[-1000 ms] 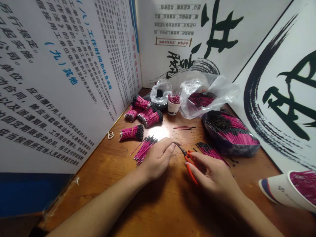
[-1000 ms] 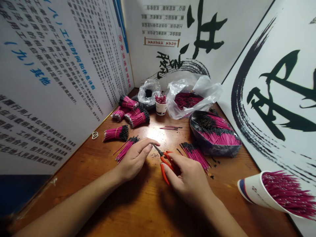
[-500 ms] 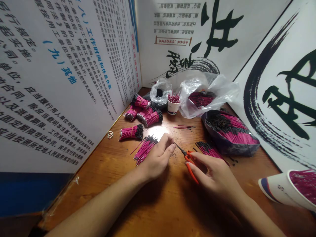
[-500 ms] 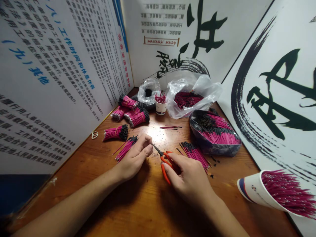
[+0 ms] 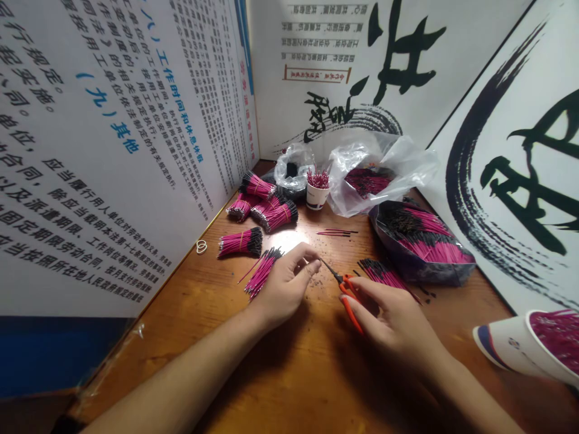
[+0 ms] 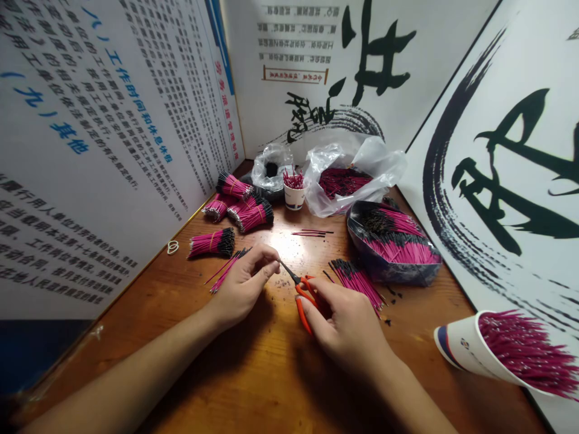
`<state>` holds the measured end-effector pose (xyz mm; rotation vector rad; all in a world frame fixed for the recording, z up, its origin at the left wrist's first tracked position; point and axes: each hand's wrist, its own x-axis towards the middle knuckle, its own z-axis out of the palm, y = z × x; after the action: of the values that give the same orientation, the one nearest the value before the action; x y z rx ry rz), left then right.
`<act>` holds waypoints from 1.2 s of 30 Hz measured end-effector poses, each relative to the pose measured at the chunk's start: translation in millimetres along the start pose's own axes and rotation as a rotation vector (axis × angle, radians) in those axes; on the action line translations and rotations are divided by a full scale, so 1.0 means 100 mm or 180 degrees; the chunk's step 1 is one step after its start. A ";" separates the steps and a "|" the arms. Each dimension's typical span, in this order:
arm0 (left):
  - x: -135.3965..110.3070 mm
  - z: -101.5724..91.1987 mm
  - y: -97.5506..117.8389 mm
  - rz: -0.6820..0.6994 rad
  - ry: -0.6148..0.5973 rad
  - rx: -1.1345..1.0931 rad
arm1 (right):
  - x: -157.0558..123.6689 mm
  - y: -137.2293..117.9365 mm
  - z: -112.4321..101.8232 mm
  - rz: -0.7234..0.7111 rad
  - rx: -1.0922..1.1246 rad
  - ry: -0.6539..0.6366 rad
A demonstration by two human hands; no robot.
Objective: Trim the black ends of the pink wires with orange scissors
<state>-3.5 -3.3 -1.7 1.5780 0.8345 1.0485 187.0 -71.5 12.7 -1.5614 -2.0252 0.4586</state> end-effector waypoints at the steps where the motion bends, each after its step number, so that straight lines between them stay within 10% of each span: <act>1: 0.00 0.00 0.00 0.0012 0.0036 -0.0020 | 0.00 0.00 0.00 0.0004 0.0001 -0.0011; 36: 0.01 0.00 0.01 -0.0036 0.0251 -0.0020 | 0.02 -0.03 0.00 -0.0083 -0.0021 0.0055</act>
<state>-3.5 -2.6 -0.6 1.5331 0.8914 1.1103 184.0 -70.3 14.6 -1.5359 -2.0335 0.4274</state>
